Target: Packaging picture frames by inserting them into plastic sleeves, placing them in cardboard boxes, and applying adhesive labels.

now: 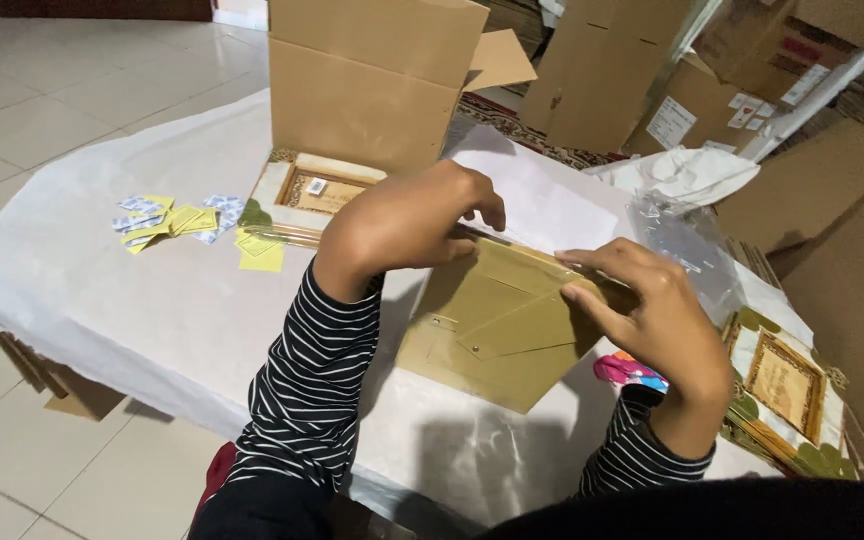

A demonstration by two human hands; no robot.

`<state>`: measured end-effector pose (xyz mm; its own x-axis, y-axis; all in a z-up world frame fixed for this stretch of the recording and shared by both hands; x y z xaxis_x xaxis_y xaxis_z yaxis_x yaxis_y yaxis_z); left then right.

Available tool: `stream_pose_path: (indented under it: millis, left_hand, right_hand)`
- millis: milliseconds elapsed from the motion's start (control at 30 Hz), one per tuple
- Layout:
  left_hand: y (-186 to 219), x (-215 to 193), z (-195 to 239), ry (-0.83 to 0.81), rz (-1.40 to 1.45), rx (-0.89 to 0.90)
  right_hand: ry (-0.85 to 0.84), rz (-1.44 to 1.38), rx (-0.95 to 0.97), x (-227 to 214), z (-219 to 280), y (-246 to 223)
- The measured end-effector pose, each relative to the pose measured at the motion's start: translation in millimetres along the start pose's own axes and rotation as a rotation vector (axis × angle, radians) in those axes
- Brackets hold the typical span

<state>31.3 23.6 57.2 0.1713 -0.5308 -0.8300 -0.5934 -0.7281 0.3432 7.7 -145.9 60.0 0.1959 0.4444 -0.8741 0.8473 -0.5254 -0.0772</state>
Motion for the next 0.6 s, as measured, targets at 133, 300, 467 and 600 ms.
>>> stream_pose_path:
  millis: [133,300,467,600]
  left_hand:
    - [0.4,3.2,-1.6,-0.051,0.059,0.021]
    - [6.3,6.0,-5.5,0.010,0.034,0.125]
    - [9.6,5.7,-6.1,0.007,0.033,0.112]
    - [12.1,3.7,-7.0,0.025,0.086,0.214]
  right_hand:
    - [-0.008,-0.025,-0.016,6.9,-5.9,-6.9]
    - [0.077,-0.036,-0.123,12.8,-17.8,-28.0]
    - [0.072,-0.046,-0.143,16.2,-21.7,-33.7]
    - [0.055,-0.090,-0.151,17.8,-25.7,-42.6]
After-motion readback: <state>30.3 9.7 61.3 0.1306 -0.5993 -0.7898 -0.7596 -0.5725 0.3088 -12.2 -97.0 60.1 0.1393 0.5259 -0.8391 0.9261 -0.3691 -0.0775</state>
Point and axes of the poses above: each hand's wrist, its own z-axis away from the middle knuckle, its own x-axis out of the palm, y = z × x, the point moved 10 cm from there along -z, towards the middle knuckle, and after that the axes turned 10 degrees about -x, right-handed, at the moved point
